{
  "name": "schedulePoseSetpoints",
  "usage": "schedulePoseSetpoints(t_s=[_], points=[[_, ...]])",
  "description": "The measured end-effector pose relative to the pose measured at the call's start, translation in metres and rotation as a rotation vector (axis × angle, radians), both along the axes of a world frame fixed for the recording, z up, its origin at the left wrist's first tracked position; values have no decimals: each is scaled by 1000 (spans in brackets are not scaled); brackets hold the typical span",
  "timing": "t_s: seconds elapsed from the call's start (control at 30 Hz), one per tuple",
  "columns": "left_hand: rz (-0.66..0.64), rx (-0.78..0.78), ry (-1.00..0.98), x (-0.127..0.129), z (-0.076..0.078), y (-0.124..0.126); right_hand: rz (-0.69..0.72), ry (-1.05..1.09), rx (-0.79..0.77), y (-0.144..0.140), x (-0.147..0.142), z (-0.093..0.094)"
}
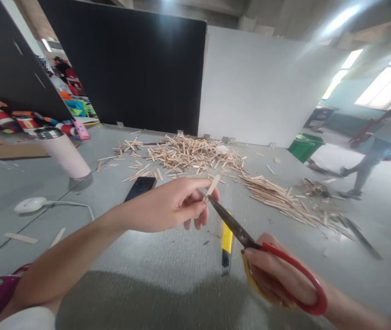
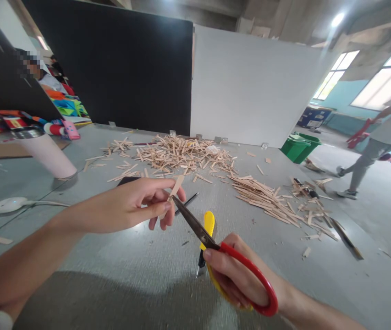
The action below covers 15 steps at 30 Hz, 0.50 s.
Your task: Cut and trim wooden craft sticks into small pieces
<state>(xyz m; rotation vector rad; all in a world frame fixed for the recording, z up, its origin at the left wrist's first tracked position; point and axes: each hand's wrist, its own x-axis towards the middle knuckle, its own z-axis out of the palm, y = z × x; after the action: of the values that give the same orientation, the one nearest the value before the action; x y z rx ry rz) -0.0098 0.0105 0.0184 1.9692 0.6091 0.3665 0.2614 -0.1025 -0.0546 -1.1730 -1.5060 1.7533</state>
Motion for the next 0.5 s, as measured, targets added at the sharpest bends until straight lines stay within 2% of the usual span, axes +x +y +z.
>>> schedulePoseSetpoints(t_s=[0.2, 0.27, 0.37, 0.5], points=[[14, 52, 56, 1, 2, 0, 17, -6, -9, 0, 0, 0], [64, 162, 126, 0, 0, -1, 9, -20, -30, 1, -1, 0], [163, 406, 263, 1, -6, -3, -9, -88, -33, 4, -3, 2], [224, 666, 384, 4, -13, -6, -54, -318, 80, 6, -9, 5]])
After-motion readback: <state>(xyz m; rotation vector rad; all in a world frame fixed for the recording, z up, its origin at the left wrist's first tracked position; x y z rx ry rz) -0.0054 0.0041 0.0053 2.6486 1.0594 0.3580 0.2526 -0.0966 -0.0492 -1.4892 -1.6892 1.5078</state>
